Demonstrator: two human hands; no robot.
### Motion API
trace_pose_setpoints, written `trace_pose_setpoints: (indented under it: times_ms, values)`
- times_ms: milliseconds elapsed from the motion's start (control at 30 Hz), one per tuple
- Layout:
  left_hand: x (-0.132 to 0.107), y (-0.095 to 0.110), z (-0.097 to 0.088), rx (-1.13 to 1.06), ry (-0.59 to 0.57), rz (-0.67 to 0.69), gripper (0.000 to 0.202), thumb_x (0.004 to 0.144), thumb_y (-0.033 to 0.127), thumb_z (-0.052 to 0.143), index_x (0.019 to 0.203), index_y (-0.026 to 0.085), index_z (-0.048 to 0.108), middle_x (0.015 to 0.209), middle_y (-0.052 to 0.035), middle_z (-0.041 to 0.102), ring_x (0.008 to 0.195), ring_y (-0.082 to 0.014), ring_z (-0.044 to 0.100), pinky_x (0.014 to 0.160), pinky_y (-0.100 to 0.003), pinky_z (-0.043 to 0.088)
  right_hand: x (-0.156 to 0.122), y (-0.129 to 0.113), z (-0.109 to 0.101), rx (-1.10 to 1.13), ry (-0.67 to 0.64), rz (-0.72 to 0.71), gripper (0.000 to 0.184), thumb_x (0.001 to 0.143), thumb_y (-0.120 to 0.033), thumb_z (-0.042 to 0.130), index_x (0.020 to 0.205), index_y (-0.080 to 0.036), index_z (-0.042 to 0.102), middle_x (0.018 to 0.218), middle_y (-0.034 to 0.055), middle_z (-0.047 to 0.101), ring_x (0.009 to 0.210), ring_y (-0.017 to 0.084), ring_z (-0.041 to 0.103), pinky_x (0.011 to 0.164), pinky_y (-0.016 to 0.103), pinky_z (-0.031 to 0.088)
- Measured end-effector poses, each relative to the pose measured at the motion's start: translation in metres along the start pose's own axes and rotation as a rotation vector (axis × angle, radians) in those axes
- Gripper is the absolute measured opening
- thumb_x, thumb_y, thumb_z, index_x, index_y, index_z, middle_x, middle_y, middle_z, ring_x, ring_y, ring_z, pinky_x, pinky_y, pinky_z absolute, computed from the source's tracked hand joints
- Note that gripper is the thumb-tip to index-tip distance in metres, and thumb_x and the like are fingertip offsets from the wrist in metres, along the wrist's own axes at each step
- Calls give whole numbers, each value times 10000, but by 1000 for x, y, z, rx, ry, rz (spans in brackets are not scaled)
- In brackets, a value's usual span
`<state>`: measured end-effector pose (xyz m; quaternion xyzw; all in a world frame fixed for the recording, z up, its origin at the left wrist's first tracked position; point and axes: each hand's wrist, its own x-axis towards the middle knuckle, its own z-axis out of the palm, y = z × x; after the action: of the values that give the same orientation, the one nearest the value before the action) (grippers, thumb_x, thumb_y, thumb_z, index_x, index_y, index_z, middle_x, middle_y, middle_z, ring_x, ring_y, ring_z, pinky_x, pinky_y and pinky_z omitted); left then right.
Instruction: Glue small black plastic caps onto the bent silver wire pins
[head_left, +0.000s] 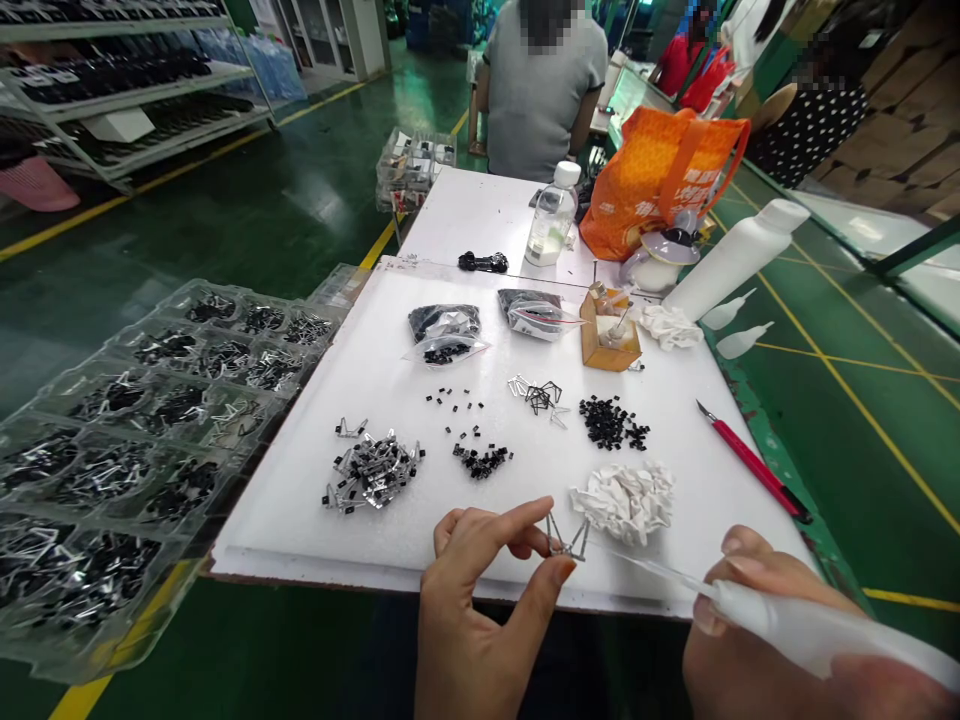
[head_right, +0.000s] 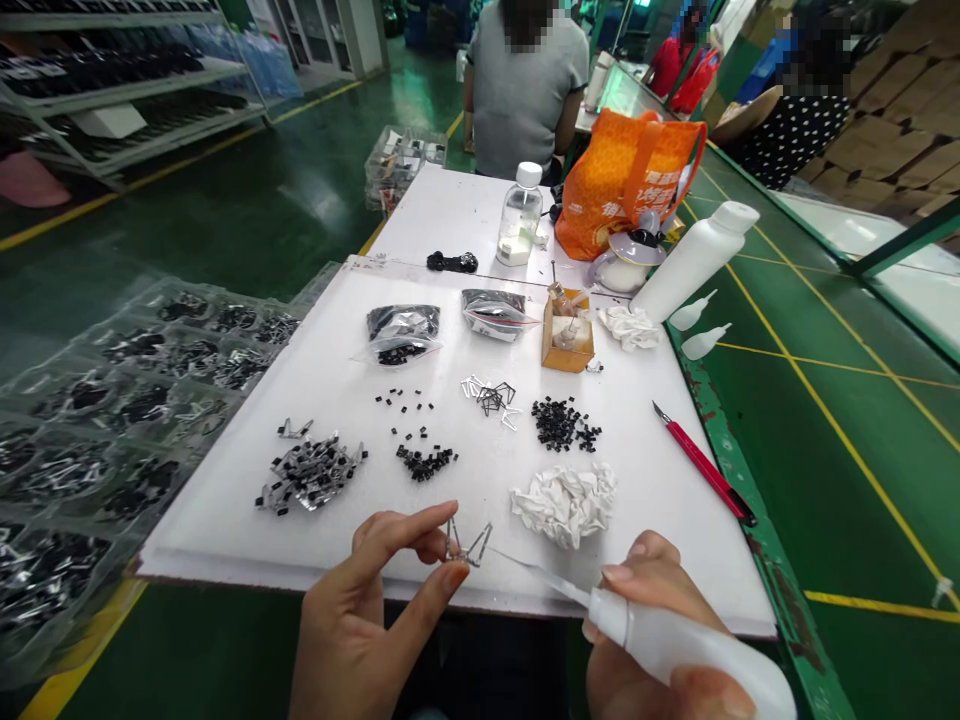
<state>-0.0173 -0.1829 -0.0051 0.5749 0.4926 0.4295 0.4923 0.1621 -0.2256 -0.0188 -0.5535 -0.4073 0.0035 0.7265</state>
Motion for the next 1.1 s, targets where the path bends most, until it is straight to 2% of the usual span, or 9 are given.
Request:
trace_pose_setpoints:
  times_ms: [133,400,567,700,967,1100]
  values:
    - [0,0,0,-9,1,-11,313,904,276,755,1167,446,746,823,40,699,836,-201,670,949,-451,488,-2,1,-2,14,-14,-17,503,978,-572,484,797,-232,807,498,-6,575,479,202,510,753,451,425]
    - [0,3,2,-10,32,12,302,883,251,772,1143,404,769,800,31,703,805,-201,675,927,-440,497,1,1,-1,26,-37,24,514,941,-614,514,754,-237,809,479,-4,565,457,192,478,731,444,401]
    - [3,4,3,-21,50,36,322,862,207,778,1117,404,778,773,45,706,765,-189,679,881,-417,504,-7,6,-7,36,2,1,504,982,-561,460,843,-233,816,536,-4,586,527,201,531,830,449,426]
    - [3,4,4,-39,61,44,322,849,193,784,1104,390,787,774,41,720,762,-191,685,845,-402,508,-7,5,-9,37,0,48,469,960,-563,503,844,-233,815,579,4,628,564,203,549,913,454,427]
    - [0,1,1,-6,17,7,328,886,231,770,1149,428,759,814,48,713,816,-193,679,960,-445,477,-2,1,-3,52,-67,51,497,956,-597,518,825,-222,817,533,-1,637,493,185,521,852,457,439]
    - [0,1,1,-6,13,5,303,891,250,768,1147,413,763,820,38,715,817,-201,679,962,-455,477,4,-1,-1,60,-59,29,506,956,-601,529,778,-224,815,494,-8,615,433,175,497,799,448,448]
